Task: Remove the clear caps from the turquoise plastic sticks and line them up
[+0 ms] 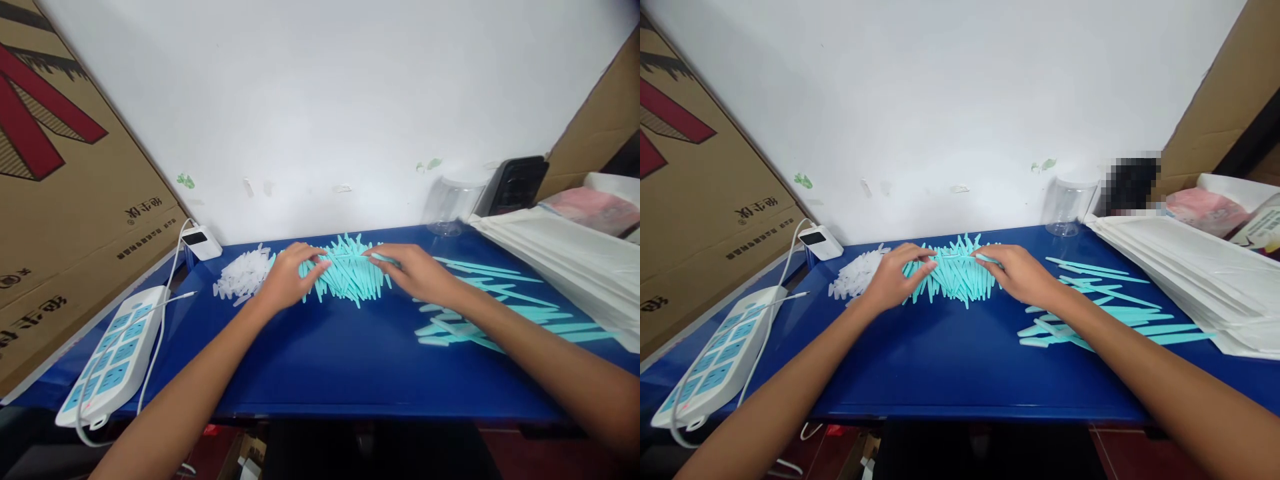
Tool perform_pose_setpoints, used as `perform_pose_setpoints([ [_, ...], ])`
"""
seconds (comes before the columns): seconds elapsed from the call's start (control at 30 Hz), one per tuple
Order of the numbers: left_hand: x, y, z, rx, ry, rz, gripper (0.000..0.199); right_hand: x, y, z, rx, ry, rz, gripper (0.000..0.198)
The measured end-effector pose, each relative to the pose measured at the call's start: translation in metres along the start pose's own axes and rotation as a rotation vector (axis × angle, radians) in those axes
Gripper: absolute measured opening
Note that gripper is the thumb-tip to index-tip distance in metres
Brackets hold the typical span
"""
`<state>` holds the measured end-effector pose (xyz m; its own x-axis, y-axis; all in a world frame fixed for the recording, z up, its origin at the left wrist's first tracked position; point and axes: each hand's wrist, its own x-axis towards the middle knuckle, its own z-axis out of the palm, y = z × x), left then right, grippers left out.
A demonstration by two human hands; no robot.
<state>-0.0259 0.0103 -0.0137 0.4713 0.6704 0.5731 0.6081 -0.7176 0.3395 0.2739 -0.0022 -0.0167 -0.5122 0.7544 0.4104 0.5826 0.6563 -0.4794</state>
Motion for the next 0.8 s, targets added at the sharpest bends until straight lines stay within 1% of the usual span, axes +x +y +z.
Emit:
perform_pose_setpoints([
  [0.03, -0.001, 0.011, 0.008, -0.046, 0.015, 0.02, 0.034, 0.0, -0.004, 0.001, 0.013, -0.001, -0.002, 0.039],
  [0.07, -0.003, 0.019, 0.013, -0.071, 0.051, 0.011, 0.038, -0.001, -0.009, 0.002, 0.02, 0.0, -0.001, 0.039],
  [0.13, -0.005, 0.029, 0.019, -0.053, 0.138, -0.012, 0.043, -0.001, -0.016, 0.003, 0.021, -0.002, 0.006, 0.04],
  [0.17, -0.005, 0.03, 0.019, -0.031, 0.173, -0.013, 0.041, -0.002, -0.019, 0.003, 0.017, -0.004, 0.009, 0.04],
  [0.23, -0.005, 0.03, 0.017, -0.018, 0.197, 0.018, 0.028, -0.003, -0.023, 0.004, 0.01, -0.019, 0.006, 0.039],
  [0.3, -0.003, 0.026, 0.015, -0.07, 0.179, 0.047, 0.017, -0.003, -0.026, 0.004, 0.011, -0.039, -0.01, 0.037],
  [0.37, -0.001, 0.021, 0.012, -0.136, 0.155, 0.035, 0.017, -0.003, -0.025, 0.004, 0.016, -0.052, -0.02, 0.036],
  [0.43, 0.001, 0.014, 0.008, -0.147, 0.152, -0.002, 0.019, -0.002, -0.021, 0.002, 0.0, -0.05, -0.007, 0.036],
  [0.57, 0.005, -0.008, -0.001, -0.102, 0.154, -0.123, 0.024, -0.001, -0.01, -0.003, -0.043, -0.062, 0.031, 0.04],
  [0.67, 0.007, -0.021, -0.002, -0.189, 0.147, -0.253, 0.032, -0.001, -0.012, -0.005, -0.035, -0.082, 0.016, 0.044],
  [0.73, 0.006, -0.024, 0.001, -0.255, 0.134, -0.318, 0.035, -0.002, -0.016, -0.005, -0.042, -0.066, 0.013, 0.046],
  [0.8, 0.006, -0.024, 0.005, -0.272, 0.152, -0.352, 0.035, -0.002, -0.019, -0.007, -0.054, -0.039, 0.016, 0.045],
])
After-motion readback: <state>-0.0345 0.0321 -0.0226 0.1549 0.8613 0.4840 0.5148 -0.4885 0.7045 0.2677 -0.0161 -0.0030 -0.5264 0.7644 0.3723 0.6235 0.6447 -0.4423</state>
